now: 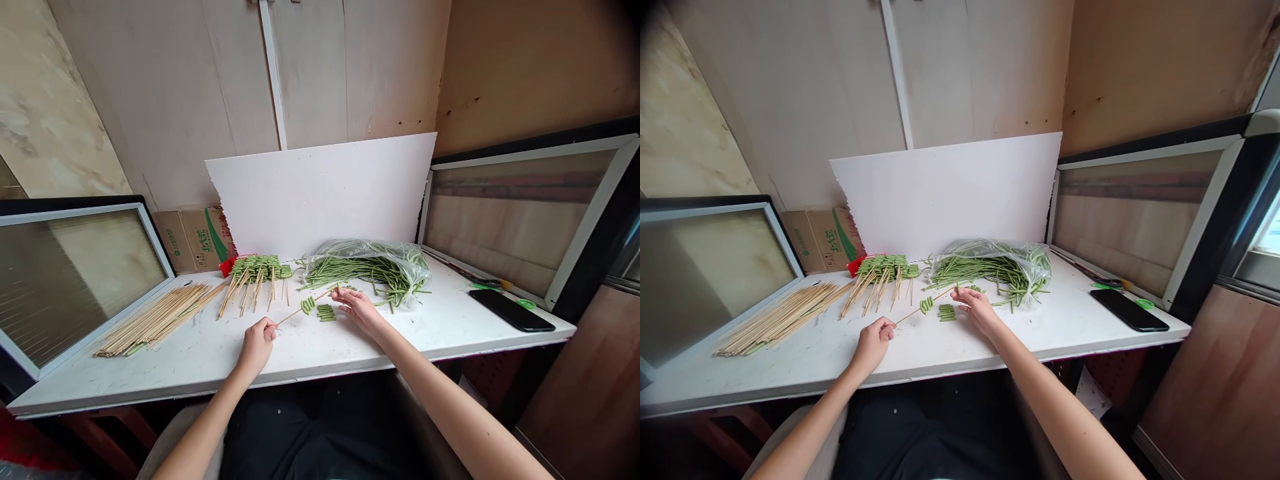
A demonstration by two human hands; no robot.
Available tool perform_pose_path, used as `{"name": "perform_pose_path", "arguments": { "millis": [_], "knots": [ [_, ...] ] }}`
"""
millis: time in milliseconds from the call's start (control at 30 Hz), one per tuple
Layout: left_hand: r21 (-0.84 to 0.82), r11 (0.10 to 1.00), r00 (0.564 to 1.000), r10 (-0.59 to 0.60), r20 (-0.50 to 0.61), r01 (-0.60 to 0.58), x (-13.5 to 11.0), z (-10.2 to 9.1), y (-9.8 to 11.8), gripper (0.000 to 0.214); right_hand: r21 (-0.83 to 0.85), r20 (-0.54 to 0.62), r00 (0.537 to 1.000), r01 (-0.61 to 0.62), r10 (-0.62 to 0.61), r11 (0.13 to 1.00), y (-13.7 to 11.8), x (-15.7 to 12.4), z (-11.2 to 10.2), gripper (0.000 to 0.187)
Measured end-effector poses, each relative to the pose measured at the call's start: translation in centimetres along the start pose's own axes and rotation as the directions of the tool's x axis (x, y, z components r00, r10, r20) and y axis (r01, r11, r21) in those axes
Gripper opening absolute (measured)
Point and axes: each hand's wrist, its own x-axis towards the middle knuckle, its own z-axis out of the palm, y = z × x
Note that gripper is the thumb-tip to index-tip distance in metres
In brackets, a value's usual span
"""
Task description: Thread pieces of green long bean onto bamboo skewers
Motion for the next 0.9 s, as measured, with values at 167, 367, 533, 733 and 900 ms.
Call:
{"name": "perform_pose_path", "arguments": {
  "millis": [167, 367, 533, 733, 900],
  "knots": [
    [-0.005, 1.000, 1.000, -0.001, 0.008, 0.001, -0.26, 0.01, 0.10, 0.021, -0.045, 0.000, 1.000, 0.001, -0.001, 0.999, -0.01, -0.27, -0.01, 0.051],
    [0.003, 1.000, 1.000, 0.001, 0.021, -0.002, -0.35, 0.13, 0.16, 0.020, -0.015, -0.012, 1.000, -0.011, 0.010, 1.000, 0.26, -0.09, -0.08, 0.049],
    [0.013, 1.000, 0.999, -0.001, 0.032, 0.000, -0.35, 0.10, -0.13, 0.021, 0.017, -0.006, 1.000, -0.007, 0.007, 1.000, 0.36, -0.07, -0.14, 0.045],
    [0.022, 1.000, 1.000, 0.010, 0.027, -0.011, -0.31, 0.17, -0.40, 0.020, 0.044, 0.004, 1.000, -0.018, 0.018, 0.999, 0.49, 0.02, -0.27, 0.039],
    [0.045, 0.999, 0.999, -0.019, 0.043, 0.017, -0.31, 0.03, -0.01, 0.021, 0.022, -0.002, 1.000, -0.006, 0.006, 1.000, 0.29, -0.13, -0.17, 0.040]
  ]
}}
